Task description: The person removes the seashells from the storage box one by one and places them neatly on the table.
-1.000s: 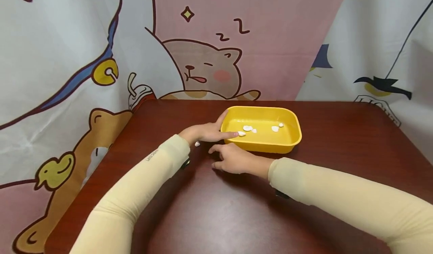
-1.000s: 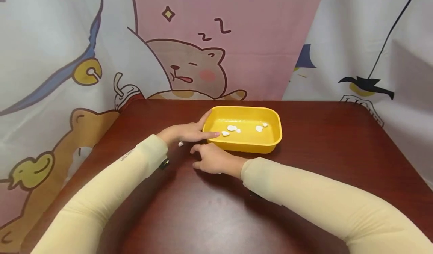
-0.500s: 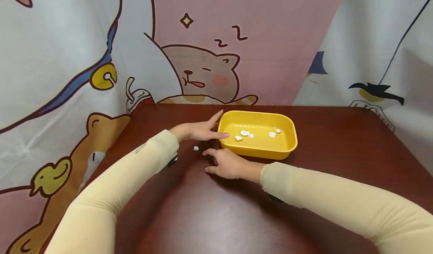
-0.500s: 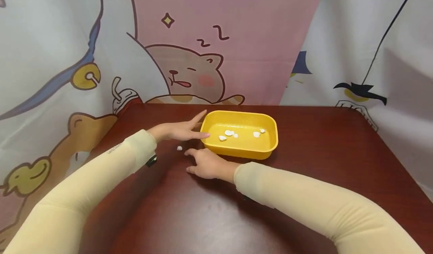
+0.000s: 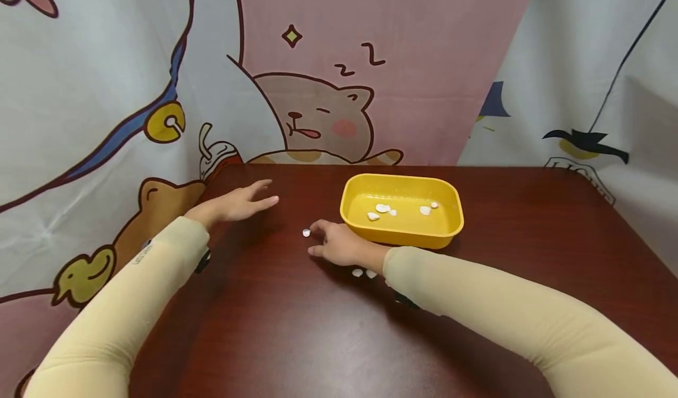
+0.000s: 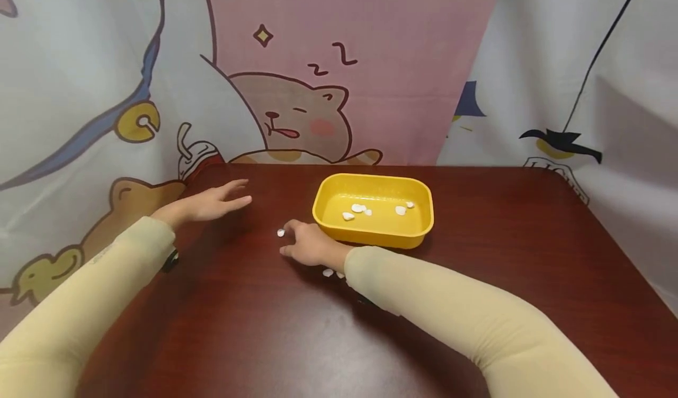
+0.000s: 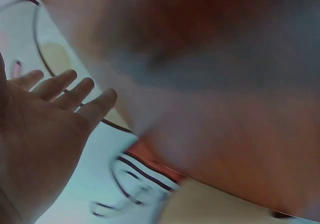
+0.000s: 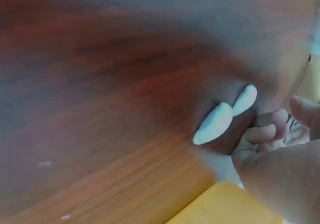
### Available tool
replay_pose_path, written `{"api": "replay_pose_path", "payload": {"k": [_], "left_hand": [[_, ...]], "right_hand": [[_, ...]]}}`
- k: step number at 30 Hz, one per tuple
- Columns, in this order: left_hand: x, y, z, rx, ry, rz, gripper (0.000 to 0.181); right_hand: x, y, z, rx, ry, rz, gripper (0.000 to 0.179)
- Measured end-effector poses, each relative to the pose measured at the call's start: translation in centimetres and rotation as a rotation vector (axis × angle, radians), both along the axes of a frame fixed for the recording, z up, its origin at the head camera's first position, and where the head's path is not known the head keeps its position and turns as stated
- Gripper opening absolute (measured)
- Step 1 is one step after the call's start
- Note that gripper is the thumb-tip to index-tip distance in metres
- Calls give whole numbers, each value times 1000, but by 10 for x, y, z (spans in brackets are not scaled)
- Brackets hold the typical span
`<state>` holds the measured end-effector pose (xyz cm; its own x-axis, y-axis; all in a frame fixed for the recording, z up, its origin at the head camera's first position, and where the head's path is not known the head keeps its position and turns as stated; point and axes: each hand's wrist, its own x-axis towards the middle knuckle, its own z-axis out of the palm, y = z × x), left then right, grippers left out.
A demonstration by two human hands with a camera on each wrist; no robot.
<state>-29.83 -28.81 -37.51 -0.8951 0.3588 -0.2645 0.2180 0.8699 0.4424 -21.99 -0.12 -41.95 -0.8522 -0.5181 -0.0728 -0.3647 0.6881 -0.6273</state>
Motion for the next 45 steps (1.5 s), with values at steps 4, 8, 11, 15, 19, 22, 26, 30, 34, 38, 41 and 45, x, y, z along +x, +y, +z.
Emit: {"api": "replay_pose_path", "payload": {"k": [4,8,11,15,19,22,26,30,34,38,41,45], "left_hand": [[9,-27,-12,11,2,19,91],[16,-34,-14,29,15,19,88],[19,-32,-14,37,25,14,86],[20,-28,-12,48,25,2,86],[18,-26,-11,71,11,-5,85],[17,-27,-10,95,8,5,80],[16,-26,-9,117,0,9,78],[18,-21,-8,129,-17,-12,81],[20,-14,-2,120,-19,-19,82],[21,-6,5,119,-17,-31,84],[22,0,8,125,-28,-45,84],[24,11,12,128,-38,-67,85]], "right_hand": [[-6,-12,-3,26,0,-75,46],[-6,-21,-5,108,36,-130,42],[-6,-24,-6,163,49,-160,38],[-8,-27,-6,186,51,-177,33],[-10,-27,-6,188,62,-183,25],[-10,-27,-5,190,78,-183,18],[-7,-25,-4,188,74,-170,12],[2,-21,-3,139,61,-138,12],[16,-12,-2,11,90,-66,11],[31,2,4,-132,71,-9,8],[40,15,12,-200,15,-14,5],[46,37,24,-254,-45,-76,6]]}}
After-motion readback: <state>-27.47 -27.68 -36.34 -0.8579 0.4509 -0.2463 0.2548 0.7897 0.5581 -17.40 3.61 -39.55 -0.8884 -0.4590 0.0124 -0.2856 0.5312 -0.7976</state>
